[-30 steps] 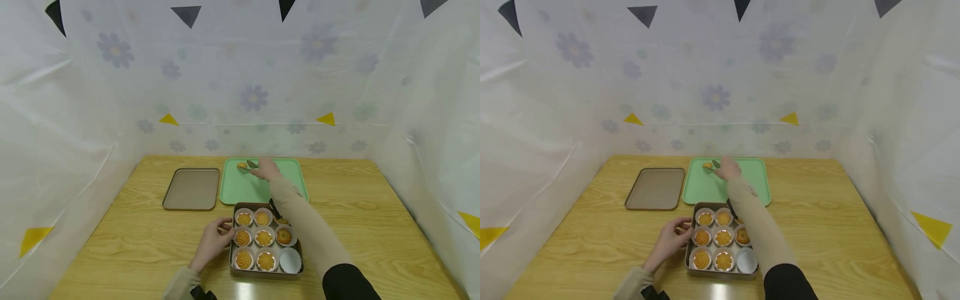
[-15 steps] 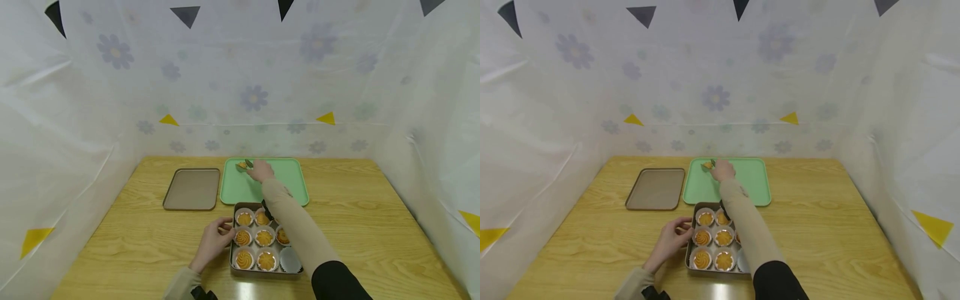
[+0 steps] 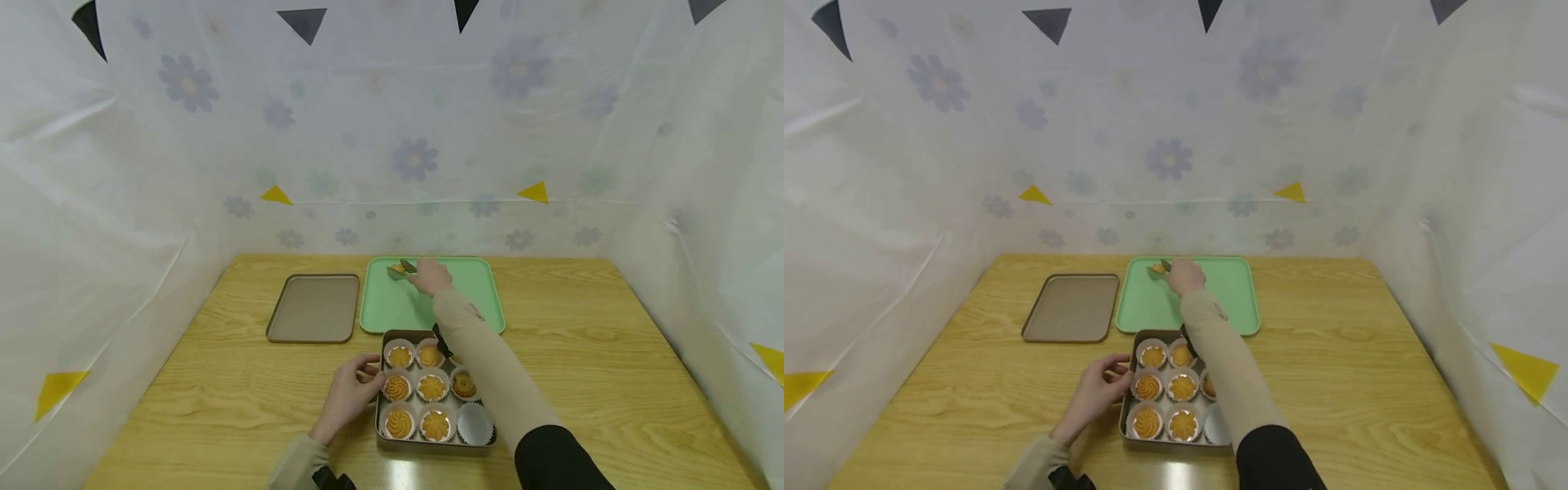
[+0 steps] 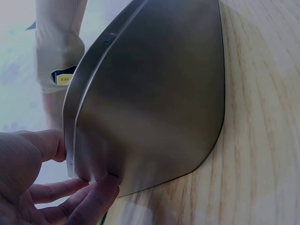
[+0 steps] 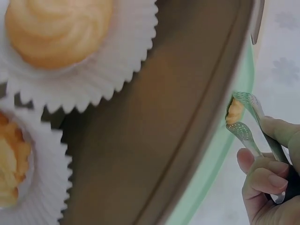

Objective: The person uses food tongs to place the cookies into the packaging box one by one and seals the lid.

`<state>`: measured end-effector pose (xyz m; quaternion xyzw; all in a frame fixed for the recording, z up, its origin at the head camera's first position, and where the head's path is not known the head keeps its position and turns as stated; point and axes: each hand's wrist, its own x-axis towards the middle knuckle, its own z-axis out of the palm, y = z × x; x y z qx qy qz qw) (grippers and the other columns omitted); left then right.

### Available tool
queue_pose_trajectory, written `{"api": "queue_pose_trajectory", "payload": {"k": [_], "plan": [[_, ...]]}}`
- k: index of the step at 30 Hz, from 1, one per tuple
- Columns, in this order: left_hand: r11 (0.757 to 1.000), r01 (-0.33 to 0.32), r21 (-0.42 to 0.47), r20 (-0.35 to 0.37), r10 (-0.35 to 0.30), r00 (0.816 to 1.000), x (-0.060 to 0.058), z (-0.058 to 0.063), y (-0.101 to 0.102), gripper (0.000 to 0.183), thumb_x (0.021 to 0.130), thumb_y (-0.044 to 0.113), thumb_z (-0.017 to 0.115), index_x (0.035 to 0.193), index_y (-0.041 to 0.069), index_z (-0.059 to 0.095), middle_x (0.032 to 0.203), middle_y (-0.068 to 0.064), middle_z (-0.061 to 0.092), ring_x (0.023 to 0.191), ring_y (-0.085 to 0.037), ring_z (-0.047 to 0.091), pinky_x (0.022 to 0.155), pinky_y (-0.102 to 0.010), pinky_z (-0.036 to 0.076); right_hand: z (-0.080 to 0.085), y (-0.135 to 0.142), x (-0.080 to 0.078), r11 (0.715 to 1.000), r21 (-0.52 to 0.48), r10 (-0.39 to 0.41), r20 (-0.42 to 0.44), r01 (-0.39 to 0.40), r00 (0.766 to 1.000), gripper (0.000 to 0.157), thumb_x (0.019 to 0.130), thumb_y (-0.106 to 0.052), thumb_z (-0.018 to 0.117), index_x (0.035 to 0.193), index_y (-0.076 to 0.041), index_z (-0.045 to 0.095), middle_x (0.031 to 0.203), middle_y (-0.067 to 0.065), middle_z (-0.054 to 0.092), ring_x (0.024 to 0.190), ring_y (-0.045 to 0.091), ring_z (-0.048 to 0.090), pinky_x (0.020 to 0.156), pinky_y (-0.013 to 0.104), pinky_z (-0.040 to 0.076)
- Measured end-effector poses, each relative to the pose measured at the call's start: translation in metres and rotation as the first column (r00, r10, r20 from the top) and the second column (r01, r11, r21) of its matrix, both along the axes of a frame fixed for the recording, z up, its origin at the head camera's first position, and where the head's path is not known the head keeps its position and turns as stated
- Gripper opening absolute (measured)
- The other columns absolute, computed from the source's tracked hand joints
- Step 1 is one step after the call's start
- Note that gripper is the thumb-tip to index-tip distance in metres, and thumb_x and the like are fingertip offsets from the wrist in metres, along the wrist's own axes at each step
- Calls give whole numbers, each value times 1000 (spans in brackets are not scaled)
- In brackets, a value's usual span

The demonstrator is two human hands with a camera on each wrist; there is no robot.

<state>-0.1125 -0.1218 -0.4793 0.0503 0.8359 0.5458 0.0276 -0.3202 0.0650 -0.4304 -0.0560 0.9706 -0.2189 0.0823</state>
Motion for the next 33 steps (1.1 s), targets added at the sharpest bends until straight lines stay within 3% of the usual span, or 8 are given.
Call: {"api": "queue_pose_trajectory", "payload": {"k": [7, 12, 14, 16, 20, 24, 27, 33], "plan": [[1000, -8, -15, -4, 8, 1000, 0, 0, -1, 37, 90, 11, 68, 123, -4, 66, 95, -19, 70, 77, -19, 68, 60, -17, 57, 13, 15, 5, 998, -47, 53, 37, -52, 998, 42, 100, -28, 61, 66, -14, 40, 58, -1, 39, 48, 11, 34, 45, 25, 31], [1000, -15, -8, 5, 15, 1000, 0, 1, -3, 37, 90, 12, 69, 123, -4, 66, 96, -19, 70, 77, -19, 68, 59, -18, 57, 15, 23, 5, 995, -53, 83, 59, -80, 995, 39, 99, -27, 62, 67, -13, 44, 61, -1, 40, 52, 11, 34, 49, 26, 32], [1000, -14, -4, 8, 14, 1000, 1, 1, -3, 37, 90, 12, 69, 123, -4, 66, 96, -19, 70, 77, -19, 68, 59, -18, 57, 14, 25, 6, 995, -43, 88, 62, -86, 994, 32, 99, -28, 62, 75, -8, 55, 70, 5, 53, 58, 13, 42, 54, 28, 38], [1000, -14, -3, 9, 14, 1000, 1, 1, -3, 38, 90, 12, 69, 123, -4, 66, 96, -19, 70, 76, -18, 68, 59, -18, 57, 14, 26, 8, 996, -30, 86, 64, -85, 994, 29, 99, -29, 62, 93, -1, 64, 92, 14, 66, 69, 18, 55, 63, 32, 49], [1000, -12, -5, 9, 12, 1000, 2, 1, -3, 38, 90, 13, 69, 124, -3, 66, 97, -19, 71, 77, -18, 68, 59, -18, 57, 14, 27, 12, 997, -18, 70, 70, -69, 995, 40, 99, -30, 61, 120, 4, 62, 129, 24, 63, 95, 30, 66, 80, 42, 58], [1000, -12, -11, 7, 12, 1000, 1, 1, -3, 38, 90, 13, 69, 124, -3, 66, 97, -19, 71, 77, -18, 68, 59, -18, 57, 14, 25, 12, 998, -31, 50, 84, -48, 995, 28, 99, -30, 61, 98, -2, 61, 105, 18, 63, 77, 25, 59, 65, 36, 51], [1000, -12, -15, 4, 12, 1000, 1, 1, -3, 38, 89, 12, 69, 124, -4, 66, 96, -19, 71, 78, -19, 69, 60, -18, 57, 14, 24, 11, 998, -47, 34, 104, -29, 994, 30, 99, -29, 61, 80, -9, 50, 84, 10, 52, 63, 18, 45, 55, 30, 41], [1000, -17, -20, -2, 17, 1000, 1, 0, -3, 38, 89, 12, 69, 123, -4, 66, 96, -19, 71, 77, -18, 68, 60, -18, 57, 16, 19, 11, 999, -54, 4, 128, 2, 992, 29, 98, -27, 62, 81, -10, 47, 79, 7, 47, 59, 16, 42, 50, 28, 39]]}}
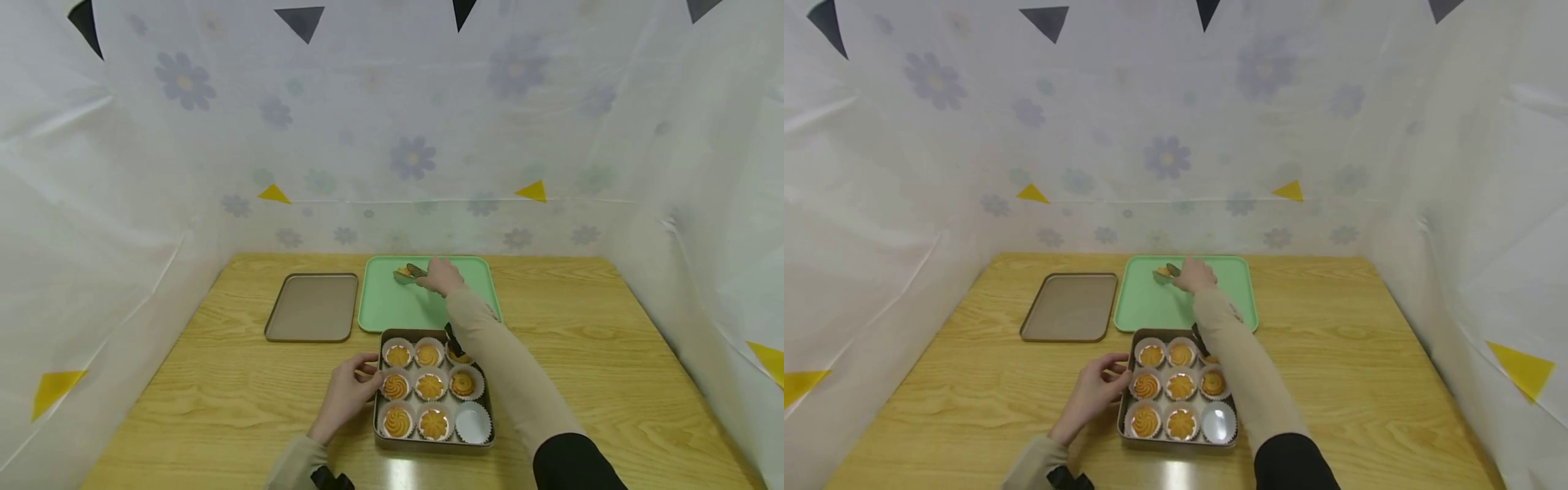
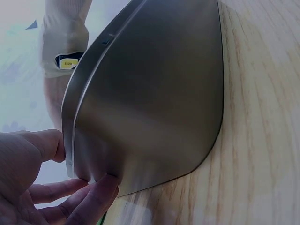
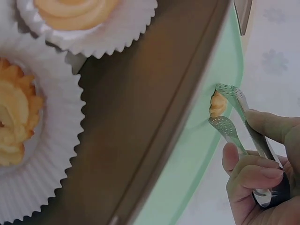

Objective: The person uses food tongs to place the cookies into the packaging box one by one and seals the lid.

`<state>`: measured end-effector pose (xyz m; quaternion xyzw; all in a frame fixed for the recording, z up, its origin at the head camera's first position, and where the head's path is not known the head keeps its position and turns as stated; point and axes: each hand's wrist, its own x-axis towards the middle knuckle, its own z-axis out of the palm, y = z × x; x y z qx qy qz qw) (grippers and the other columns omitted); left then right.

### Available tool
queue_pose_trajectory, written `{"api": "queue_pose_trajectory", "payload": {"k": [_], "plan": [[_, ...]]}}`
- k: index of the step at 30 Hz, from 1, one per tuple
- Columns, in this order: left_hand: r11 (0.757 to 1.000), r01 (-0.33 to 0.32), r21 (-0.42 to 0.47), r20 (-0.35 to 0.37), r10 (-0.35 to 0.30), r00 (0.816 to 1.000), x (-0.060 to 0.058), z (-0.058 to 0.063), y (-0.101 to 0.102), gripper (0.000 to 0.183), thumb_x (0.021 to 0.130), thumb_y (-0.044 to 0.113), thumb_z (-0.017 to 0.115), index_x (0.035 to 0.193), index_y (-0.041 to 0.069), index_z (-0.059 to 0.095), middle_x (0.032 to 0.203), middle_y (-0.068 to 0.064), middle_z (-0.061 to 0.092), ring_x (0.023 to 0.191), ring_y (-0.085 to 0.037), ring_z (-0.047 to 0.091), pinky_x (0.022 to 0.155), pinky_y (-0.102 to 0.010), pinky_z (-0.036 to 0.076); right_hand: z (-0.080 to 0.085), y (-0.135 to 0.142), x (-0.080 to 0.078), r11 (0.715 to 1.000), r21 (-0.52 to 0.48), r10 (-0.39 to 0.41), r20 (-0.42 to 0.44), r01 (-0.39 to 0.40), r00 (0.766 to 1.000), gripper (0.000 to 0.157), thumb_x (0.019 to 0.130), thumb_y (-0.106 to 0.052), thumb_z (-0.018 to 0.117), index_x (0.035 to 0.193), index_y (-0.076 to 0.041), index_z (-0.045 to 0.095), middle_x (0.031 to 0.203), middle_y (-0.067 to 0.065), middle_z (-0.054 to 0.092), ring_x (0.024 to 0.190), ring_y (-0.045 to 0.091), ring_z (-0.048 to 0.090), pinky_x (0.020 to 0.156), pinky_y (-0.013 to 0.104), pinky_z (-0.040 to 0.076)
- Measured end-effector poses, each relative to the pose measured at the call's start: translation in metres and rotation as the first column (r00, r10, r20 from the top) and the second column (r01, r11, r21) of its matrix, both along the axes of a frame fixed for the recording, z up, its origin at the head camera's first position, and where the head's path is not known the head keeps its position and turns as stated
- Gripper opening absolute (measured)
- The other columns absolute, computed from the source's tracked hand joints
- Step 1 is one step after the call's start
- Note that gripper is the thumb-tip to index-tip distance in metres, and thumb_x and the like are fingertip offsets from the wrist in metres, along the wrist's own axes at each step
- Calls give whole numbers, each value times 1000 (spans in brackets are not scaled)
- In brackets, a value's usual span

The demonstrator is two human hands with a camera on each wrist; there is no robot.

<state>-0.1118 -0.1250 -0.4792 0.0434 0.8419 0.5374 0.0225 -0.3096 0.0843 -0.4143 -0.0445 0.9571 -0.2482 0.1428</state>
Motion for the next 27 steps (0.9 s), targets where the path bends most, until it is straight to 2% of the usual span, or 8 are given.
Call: {"api": "queue_pose_trajectory", "payload": {"k": [6, 11, 15, 18, 24, 25, 27], "plan": [[1000, -5, 3, 5, 5, 1000, 0, 0, 1, 38, 89, 13, 69, 123, -3, 66, 96, -19, 71, 77, -17, 68, 59, -18, 57, 1, -4, 4, 999, 40, -8, -13, 9, 1000, 25, 98, -29, 62, 101, -4, 60, 95, 12, 60, 72, 21, 53, 57, 31, 44], [1000, -5, 6, 6, 5, 1000, 0, -1, 1, 38, 89, 13, 69, 123, -3, 66, 96, -18, 71, 77, -15, 68, 60, -18, 57, 0, -5, 3, 999, 54, -1, -30, 2, 1000, 26, 99, -28, 61, 106, -3, 62, 97, 14, 64, 73, 23, 55, 57, 31, 45], [1000, 4, 1, -4, -4, 1000, 0, -1, 1, 38, 89, 13, 69, 123, -4, 66, 95, -18, 71, 77, -17, 69, 60, -17, 57, 0, -2, 3, 999, 47, 6, -39, -4, 999, 24, 99, -27, 61, 100, -4, 59, 88, 10, 60, 69, 21, 54, 56, 29, 43], [1000, 8, -2, -9, -8, 1000, 0, 0, 2, 38, 89, 13, 69, 123, -4, 66, 95, -18, 71, 78, -18, 69, 60, -17, 57, 0, 2, 2, 999, 37, 16, -41, -15, 999, 24, 99, -27, 61, 89, -7, 52, 77, 6, 52, 64, 17, 47, 54, 28, 39], [1000, 5, 1, -4, -5, 1000, 1, 0, 3, 37, 89, 12, 69, 123, -4, 66, 95, -18, 71, 78, -18, 69, 60, -17, 57, 3, 19, 3, 996, -13, 83, -51, -84, 995, 41, 98, -26, 62, 69, -14, 37, 59, -2, 33, 53, 12, 30, 50, 26, 30], [1000, 4, 0, -5, -4, 1000, 1, 0, 3, 37, 89, 12, 69, 123, -3, 66, 95, -18, 71, 78, -18, 69, 60, -18, 57, 4, 23, 4, 995, -23, 96, -54, -97, 994, 43, 98, -27, 63, 67, -14, 36, 57, -3, 31, 51, 12, 30, 49, 26, 30], [1000, 4, 1, -9, -4, 1000, 1, 0, 3, 36, 90, 12, 69, 123, -3, 67, 95, -17, 71, 78, -18, 69, 61, -18, 58, 6, 31, 6, 992, -38, 116, -57, -119, 992, 40, 98, -28, 63, 67, -12, 45, 55, -4, 31, 49, 11, 29, 48, 25, 31]]}}
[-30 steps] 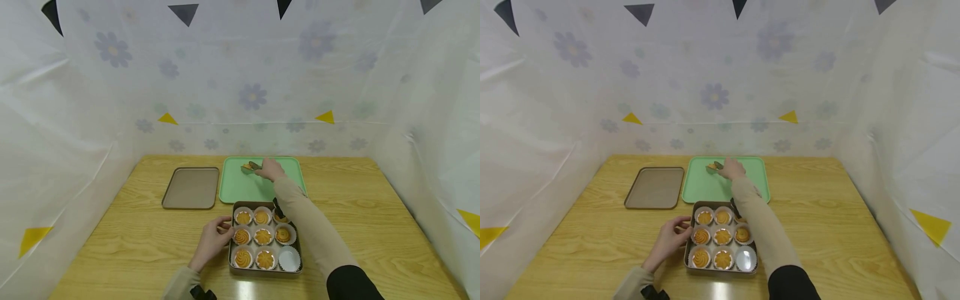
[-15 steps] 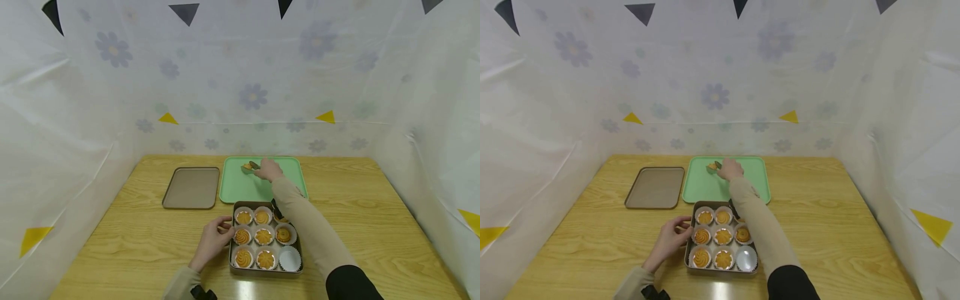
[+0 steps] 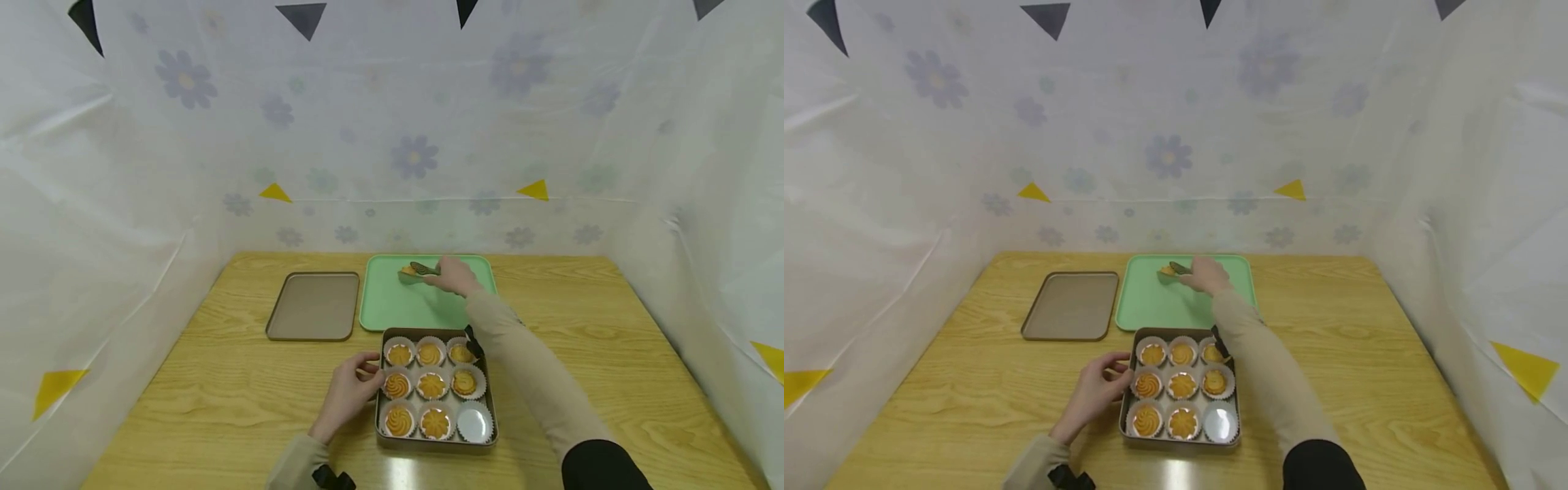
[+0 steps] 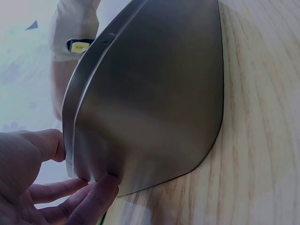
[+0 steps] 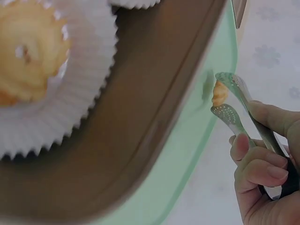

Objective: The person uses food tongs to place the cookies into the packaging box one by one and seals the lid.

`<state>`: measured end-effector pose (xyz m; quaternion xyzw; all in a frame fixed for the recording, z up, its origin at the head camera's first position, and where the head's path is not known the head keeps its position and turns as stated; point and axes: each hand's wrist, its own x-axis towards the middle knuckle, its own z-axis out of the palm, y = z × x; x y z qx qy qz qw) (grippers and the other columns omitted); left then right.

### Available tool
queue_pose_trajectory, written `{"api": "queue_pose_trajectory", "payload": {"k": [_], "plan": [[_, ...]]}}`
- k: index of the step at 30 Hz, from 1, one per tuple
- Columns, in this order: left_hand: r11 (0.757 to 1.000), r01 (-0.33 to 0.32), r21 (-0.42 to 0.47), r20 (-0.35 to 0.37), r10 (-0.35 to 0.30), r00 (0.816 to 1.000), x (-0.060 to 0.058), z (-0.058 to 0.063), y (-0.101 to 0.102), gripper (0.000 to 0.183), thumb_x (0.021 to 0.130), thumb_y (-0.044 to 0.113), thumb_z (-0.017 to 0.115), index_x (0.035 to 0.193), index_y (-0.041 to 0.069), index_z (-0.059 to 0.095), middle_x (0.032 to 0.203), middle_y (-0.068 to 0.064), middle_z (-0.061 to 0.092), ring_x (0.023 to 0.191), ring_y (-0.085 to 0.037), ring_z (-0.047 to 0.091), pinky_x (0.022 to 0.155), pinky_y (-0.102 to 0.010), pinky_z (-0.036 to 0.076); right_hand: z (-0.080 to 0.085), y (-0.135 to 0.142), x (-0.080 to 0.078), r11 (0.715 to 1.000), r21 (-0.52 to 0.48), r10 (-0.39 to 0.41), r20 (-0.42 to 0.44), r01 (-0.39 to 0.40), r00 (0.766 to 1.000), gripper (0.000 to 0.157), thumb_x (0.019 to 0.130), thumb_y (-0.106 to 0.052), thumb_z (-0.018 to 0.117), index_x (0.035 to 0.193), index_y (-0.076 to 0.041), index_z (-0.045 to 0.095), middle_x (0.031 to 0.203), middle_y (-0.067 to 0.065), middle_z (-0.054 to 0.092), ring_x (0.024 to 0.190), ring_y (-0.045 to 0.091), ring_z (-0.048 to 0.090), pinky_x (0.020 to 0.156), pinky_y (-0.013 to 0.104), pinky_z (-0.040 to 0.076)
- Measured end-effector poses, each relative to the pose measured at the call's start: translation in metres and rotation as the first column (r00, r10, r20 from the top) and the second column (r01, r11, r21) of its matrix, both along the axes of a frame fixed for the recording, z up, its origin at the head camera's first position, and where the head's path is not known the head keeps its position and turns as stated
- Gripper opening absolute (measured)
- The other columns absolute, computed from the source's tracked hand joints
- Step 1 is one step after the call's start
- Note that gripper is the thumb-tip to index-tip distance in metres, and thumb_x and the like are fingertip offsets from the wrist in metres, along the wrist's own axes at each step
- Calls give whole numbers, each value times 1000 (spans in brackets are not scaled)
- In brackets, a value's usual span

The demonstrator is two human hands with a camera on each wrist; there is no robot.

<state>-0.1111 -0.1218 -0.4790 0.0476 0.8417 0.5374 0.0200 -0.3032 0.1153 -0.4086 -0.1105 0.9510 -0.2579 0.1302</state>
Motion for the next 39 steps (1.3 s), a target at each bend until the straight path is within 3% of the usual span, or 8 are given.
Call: {"api": "queue_pose_trajectory", "payload": {"k": [3, 9, 13, 17, 21, 27, 34, 39], "plan": [[1000, 2, -2, -3, -2, 1000, -1, 0, 0, 36, 90, 12, 69, 122, -3, 67, 94, -17, 71, 78, -17, 69, 61, -18, 58, 3, 14, 6, 999, -23, 34, -34, -35, 999, 31, 98, -29, 64, 80, -3, 64, 59, -2, 42, 48, 10, 32, 49, 25, 33], [1000, 9, 3, 6, -9, 1000, -1, 0, 0, 38, 89, 12, 69, 123, -4, 66, 95, -19, 72, 77, -17, 69, 60, -18, 58, 7, 42, 20, 982, -64, 170, -121, -179, 978, 33, 97, -22, 65, 87, 9, 69, 54, -6, 40, 46, 8, 25, 53, 24, 31], [1000, 7, 15, 11, -7, 1000, -1, 0, 1, 38, 89, 12, 69, 122, -5, 66, 95, -19, 71, 76, -18, 68, 60, -17, 57, 13, 63, 33, 960, -92, 253, -129, -265, 959, 40, 97, -21, 66, 120, 11, 67, 54, 1, 52, 45, 9, 28, 57, 25, 40], [1000, 4, 19, 19, -4, 1000, -1, 0, 1, 38, 88, 11, 70, 122, -5, 66, 95, -19, 71, 76, -18, 68, 59, -17, 57, 21, 83, 49, 941, -82, 318, -125, -329, 940, 44, 97, -26, 66, 124, 9, 66, 84, 16, 72, 55, 6, 42, 64, 28, 44], [1000, 5, 14, 27, -6, 1000, -1, 0, 0, 38, 88, 12, 70, 123, -4, 66, 95, -19, 71, 76, -17, 68, 59, -18, 57, 33, 100, 66, 916, -85, 382, -113, -392, 917, 46, 97, -29, 66, 125, 7, 67, 115, 22, 73, 66, 3, 52, 65, 28, 46], [1000, -11, 7, 15, 10, 1000, -2, 0, -1, 36, 88, 11, 69, 121, -3, 67, 94, -18, 71, 76, -17, 68, 61, -17, 57, 49, 119, 84, 869, -113, 474, -83, -481, 876, 32, 96, -28, 67, 115, -3, 74, 92, 5, 76, 68, 1, 58, 61, 22, 49], [1000, -10, 0, 12, 10, 1000, -2, 0, -3, 36, 88, 11, 69, 121, -4, 67, 95, -19, 71, 77, -18, 69, 61, -18, 58, 62, 134, 104, 835, -96, 544, -7, -542, 839, 35, 96, -31, 67, 119, -6, 74, 80, -7, 67, 63, 1, 46, 56, 20, 41], [1000, -11, 3, 18, 11, 1000, -2, 1, -4, 37, 88, 11, 69, 122, -4, 67, 95, -19, 71, 77, -17, 69, 61, -18, 58, 72, 133, 116, 799, -80, 601, 45, -596, 798, 33, 96, -34, 67, 120, -13, 74, 68, -12, 54, 58, -3, 39, 52, 17, 35]]}}
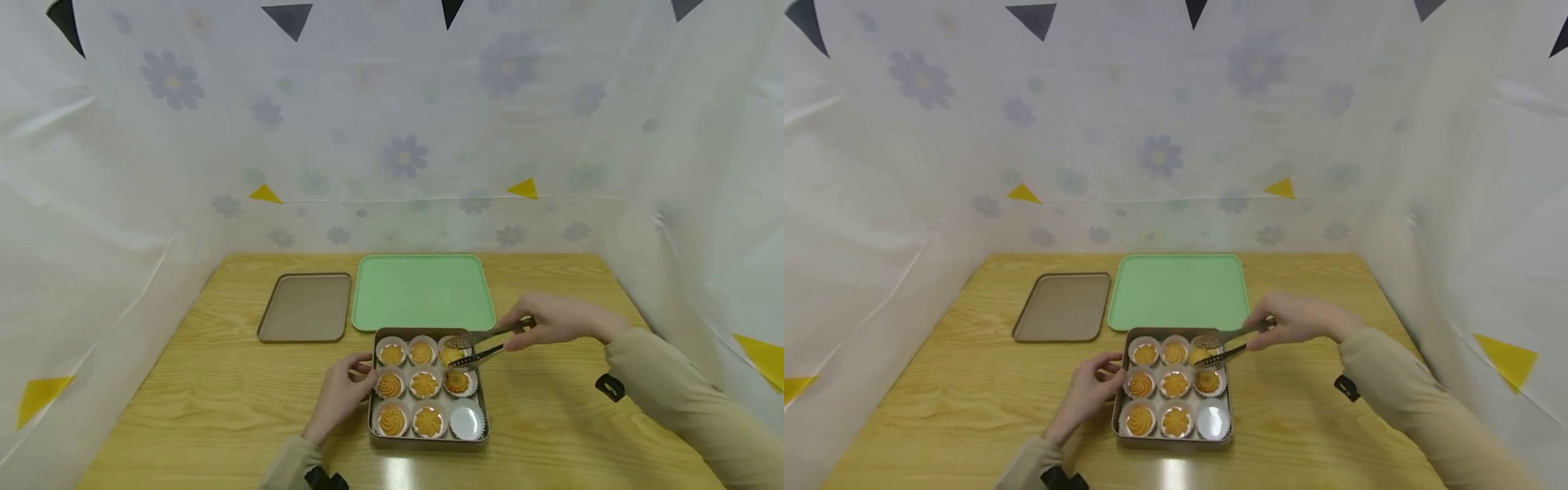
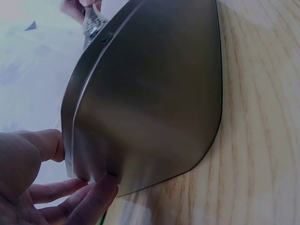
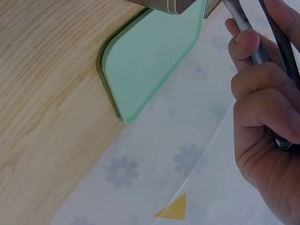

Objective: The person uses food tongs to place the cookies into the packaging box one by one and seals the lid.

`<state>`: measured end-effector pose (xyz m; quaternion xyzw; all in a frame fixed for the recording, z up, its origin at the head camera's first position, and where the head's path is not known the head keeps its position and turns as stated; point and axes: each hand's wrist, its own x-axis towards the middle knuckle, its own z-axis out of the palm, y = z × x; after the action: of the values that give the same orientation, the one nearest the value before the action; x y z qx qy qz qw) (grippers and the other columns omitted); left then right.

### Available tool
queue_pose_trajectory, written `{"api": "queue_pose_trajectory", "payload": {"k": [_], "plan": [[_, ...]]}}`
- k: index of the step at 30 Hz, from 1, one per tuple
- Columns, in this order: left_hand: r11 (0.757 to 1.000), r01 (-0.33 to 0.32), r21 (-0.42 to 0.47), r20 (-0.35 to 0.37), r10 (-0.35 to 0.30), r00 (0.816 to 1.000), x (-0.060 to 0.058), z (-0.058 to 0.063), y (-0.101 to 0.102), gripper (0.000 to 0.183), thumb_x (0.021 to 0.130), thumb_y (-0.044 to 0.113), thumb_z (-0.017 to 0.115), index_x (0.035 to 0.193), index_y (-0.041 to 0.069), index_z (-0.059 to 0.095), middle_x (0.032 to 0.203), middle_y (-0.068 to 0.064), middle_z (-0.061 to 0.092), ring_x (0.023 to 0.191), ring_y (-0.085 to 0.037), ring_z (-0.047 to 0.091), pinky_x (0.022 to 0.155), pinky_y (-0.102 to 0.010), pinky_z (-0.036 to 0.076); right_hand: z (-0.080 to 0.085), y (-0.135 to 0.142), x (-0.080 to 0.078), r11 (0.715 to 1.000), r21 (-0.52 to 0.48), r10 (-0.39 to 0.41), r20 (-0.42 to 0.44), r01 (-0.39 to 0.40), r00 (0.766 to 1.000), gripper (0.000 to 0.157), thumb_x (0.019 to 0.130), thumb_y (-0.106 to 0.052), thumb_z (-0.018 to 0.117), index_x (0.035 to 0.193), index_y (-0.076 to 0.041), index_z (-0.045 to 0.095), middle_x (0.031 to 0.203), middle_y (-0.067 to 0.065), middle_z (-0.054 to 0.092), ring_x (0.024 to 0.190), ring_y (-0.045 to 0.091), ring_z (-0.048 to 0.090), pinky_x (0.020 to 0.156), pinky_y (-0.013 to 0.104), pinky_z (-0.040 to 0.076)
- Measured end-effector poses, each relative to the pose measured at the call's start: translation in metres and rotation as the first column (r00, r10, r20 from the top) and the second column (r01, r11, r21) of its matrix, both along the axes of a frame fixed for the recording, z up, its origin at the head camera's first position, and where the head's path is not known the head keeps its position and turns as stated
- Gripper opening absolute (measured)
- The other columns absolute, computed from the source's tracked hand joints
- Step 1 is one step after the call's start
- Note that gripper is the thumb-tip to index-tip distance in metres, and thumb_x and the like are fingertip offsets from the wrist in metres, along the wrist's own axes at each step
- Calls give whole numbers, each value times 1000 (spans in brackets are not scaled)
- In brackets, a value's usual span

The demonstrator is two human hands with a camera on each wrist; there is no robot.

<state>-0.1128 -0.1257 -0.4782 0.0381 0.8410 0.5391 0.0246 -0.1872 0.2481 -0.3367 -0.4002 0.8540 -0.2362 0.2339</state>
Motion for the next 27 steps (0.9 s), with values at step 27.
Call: {"api": "queue_pose_trajectory", "payload": {"k": [27], "plan": [[1000, -7, 11, 2, 7, 1000, 1, 1, -2, 36, 89, 9, 69, 122, -4, 67, 94, -18, 71, 76, -18, 69, 59, -17, 58, 15, -54, 16, 938, 337, 53, 83, -78, 995, 27, 83, -23, 81, 110, -19, 79, 75, -15, 64, 65, -1, 46, 64, 17, 43]]}}
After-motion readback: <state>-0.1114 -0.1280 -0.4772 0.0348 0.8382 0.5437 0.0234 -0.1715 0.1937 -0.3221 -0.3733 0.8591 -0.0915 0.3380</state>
